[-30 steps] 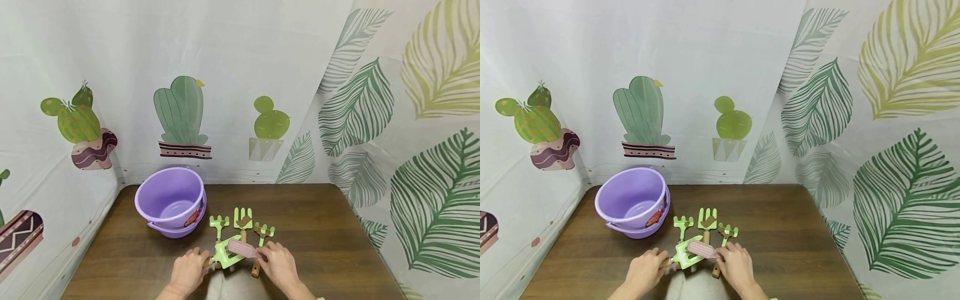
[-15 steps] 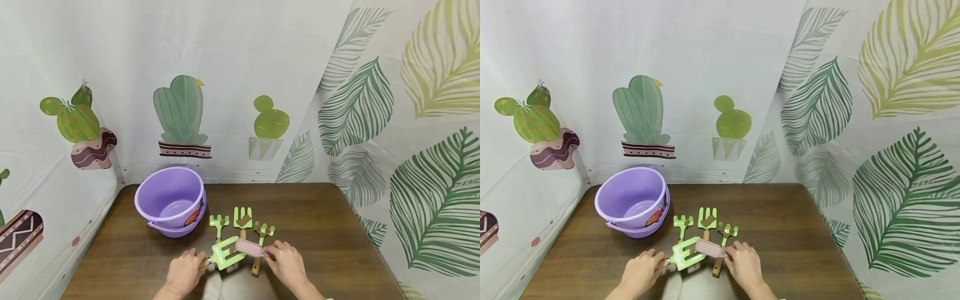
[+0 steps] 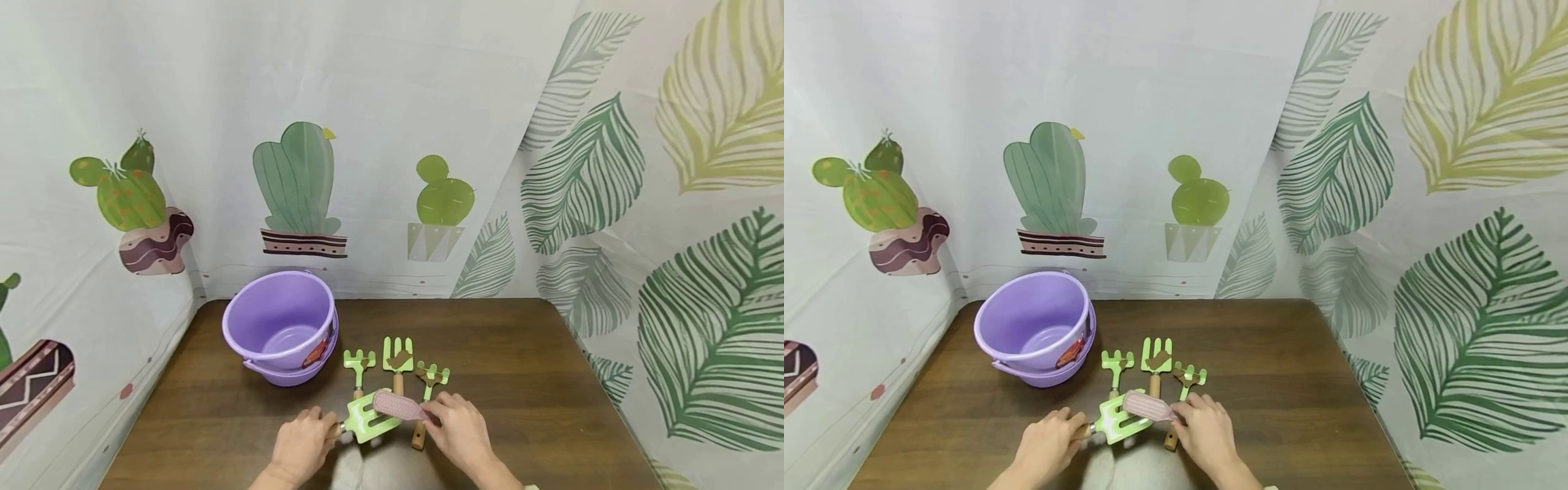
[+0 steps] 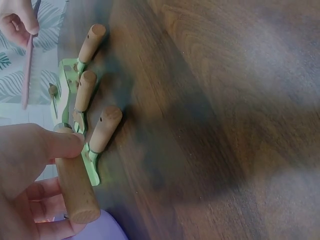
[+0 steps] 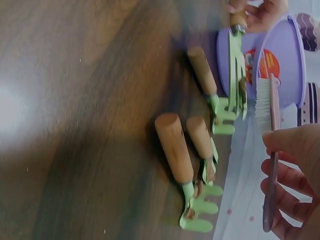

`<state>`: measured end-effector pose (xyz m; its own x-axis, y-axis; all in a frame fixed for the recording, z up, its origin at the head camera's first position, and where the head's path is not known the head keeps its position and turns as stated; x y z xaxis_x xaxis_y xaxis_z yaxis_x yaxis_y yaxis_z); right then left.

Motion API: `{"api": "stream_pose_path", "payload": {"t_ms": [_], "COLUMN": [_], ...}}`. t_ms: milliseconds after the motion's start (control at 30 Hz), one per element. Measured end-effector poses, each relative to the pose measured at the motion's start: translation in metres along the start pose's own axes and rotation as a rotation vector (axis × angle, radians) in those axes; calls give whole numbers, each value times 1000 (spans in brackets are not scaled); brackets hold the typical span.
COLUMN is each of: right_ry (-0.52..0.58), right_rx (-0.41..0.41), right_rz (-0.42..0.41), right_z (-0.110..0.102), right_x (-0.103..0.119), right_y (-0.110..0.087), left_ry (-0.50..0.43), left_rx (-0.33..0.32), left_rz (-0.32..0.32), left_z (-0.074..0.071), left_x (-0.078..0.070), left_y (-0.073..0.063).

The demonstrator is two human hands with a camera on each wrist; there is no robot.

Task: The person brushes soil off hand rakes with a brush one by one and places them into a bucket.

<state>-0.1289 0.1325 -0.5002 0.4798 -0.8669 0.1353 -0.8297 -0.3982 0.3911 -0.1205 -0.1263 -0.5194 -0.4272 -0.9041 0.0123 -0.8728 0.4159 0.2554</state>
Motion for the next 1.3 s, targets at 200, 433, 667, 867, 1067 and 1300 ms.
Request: {"api": "stream_pose_path", "payload": {"t_ms": [200, 433, 667, 867, 1067, 1300], "right_ry": [12, 10, 21, 40, 39, 30], "right_rx": [5, 21, 29, 58, 65, 98], "right_rz": [-55, -39, -10, 40, 62, 99], "right_z": [5, 9, 12, 13, 11, 9], "right_x": [14, 11, 0, -9, -15, -23], "right_y": [3, -1, -9, -16, -20, -23], "left_ry": [2, 6, 20, 19, 24, 26], "left_rx": [1, 5, 1, 15, 49, 51], "left_rz": [11, 3, -10, -21, -36, -35], "left_z": [0, 0, 6, 8, 9, 11], "left_x": [-4, -1, 9, 14, 16, 15], "left_y": [2, -1, -11, -17, -18, -17]}}
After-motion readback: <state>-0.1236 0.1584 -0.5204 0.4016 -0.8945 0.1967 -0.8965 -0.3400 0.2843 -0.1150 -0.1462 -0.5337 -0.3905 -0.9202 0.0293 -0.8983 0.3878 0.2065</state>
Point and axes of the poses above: each hand's wrist, its own y-axis towards the middle knuckle, its own z-axis out of the palm, x = y × z, the point moved 4 cm from there along y, towards the middle knuckle, and after that the axes turned 12 degrees about x, right-handed, at the moved point
